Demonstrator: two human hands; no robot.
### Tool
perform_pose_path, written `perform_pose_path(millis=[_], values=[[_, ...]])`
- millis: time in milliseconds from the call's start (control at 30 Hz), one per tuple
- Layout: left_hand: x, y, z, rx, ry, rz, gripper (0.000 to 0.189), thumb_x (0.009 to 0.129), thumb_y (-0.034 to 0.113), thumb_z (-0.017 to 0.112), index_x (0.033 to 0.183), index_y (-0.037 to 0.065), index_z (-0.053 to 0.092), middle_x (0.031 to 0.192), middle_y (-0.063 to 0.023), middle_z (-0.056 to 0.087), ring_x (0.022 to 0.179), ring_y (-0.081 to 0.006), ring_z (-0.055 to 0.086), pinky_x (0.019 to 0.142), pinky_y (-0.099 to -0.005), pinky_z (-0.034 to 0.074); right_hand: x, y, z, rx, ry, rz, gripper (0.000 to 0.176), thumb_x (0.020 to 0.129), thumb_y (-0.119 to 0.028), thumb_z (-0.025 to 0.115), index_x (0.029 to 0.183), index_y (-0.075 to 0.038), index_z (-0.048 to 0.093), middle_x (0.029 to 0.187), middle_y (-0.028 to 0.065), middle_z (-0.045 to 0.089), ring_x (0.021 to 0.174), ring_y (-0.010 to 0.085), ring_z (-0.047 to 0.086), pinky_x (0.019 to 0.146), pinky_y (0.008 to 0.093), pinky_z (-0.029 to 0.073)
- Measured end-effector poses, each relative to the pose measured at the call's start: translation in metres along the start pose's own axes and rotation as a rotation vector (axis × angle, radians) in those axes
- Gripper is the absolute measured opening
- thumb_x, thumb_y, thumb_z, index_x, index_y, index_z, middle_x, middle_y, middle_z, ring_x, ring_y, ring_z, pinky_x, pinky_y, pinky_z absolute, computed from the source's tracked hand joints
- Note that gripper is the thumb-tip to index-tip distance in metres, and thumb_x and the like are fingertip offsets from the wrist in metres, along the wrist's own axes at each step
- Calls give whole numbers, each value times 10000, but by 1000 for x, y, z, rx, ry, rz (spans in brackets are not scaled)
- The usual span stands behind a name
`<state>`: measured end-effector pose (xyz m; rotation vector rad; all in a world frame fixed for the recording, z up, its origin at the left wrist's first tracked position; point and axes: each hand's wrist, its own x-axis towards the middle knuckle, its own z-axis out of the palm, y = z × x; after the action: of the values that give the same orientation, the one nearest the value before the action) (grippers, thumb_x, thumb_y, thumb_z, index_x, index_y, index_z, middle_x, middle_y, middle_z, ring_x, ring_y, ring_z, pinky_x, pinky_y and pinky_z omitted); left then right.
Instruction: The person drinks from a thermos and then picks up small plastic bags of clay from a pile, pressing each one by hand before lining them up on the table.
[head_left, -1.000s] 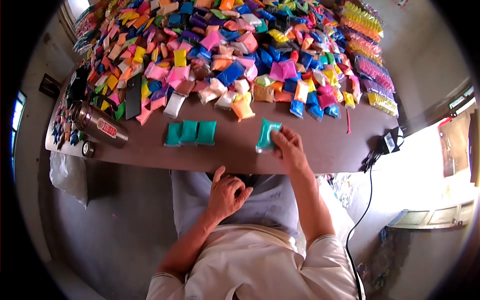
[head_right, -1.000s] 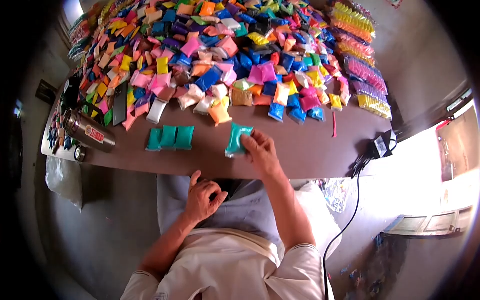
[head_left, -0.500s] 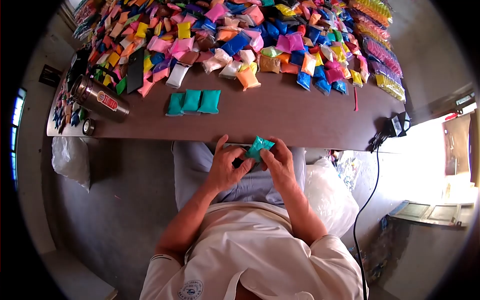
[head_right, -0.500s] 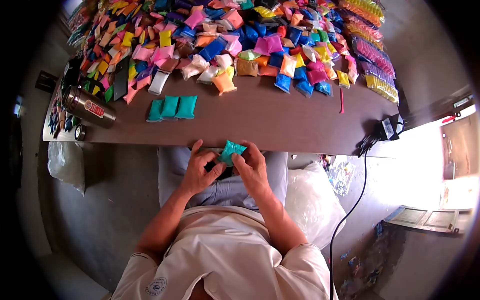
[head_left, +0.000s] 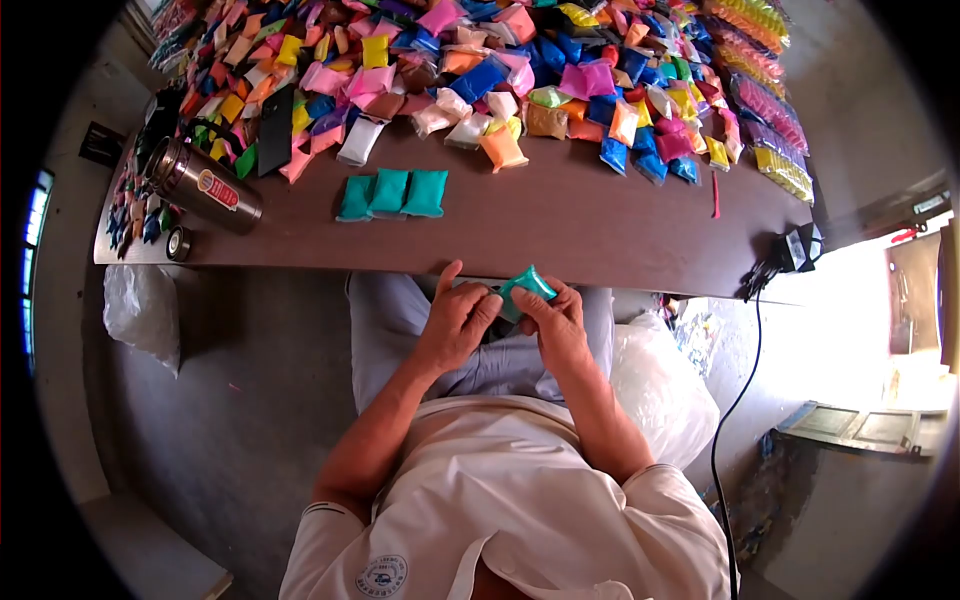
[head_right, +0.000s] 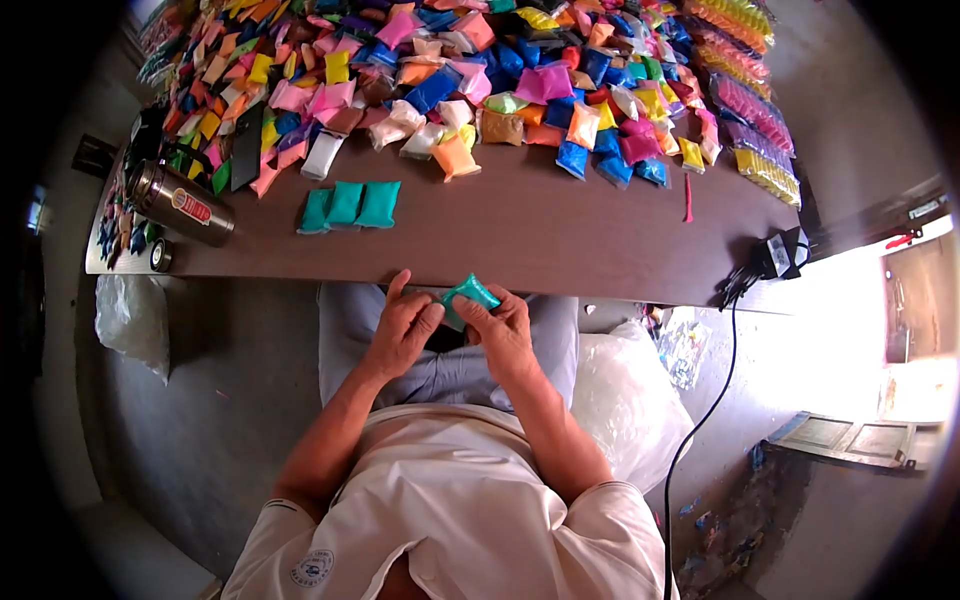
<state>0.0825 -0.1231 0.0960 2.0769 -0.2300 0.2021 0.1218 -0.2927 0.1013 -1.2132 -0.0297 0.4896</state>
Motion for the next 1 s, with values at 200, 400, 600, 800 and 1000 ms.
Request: perform_pose_path(millis=[200,400,600,800,1000], values=[[-1,-5,-1,-66,-5,-11,299,961,278,511,790,45,588,714,-60,597,753,-214,594,1118,-419,173,5,-4,-2,66,-1,47,222,846,-259,720,917,-57,663,769,-10,640,614,41,525,529,186,409],[0,-1,1,85,-29,55,287,965,279,514,820,54,615,711,-30,590,776,-175,600,1132,-413,153,4,2,-2,2,22,-16,211,856,-249,705,930,-57,660,785,-16,640,661,41,548,567,187,434],[-2,-5,-2,-55,-19,29,313,981,255,466,796,56,621,713,-64,572,773,-229,588,1117,-436,181,7,0,5,88,-12,1,182,839,-218,713,903,-59,649,770,-15,636,621,34,514,523,189,383],[-2,-5,-2,-70,-32,49,297,994,247,445,835,53,604,729,-54,583,789,-224,594,1120,-432,180,8,13,8,134,-70,90,118,824,-157,699,870,-65,642,743,-19,623,587,28,492,497,190,352],[-3,-10,-2,-120,-19,51,291,996,241,441,835,45,583,728,-52,602,783,-227,603,1121,-423,185,7,16,20,269,-3,14,134,826,-173,714,854,-68,635,732,-22,614,587,31,495,496,192,355]])
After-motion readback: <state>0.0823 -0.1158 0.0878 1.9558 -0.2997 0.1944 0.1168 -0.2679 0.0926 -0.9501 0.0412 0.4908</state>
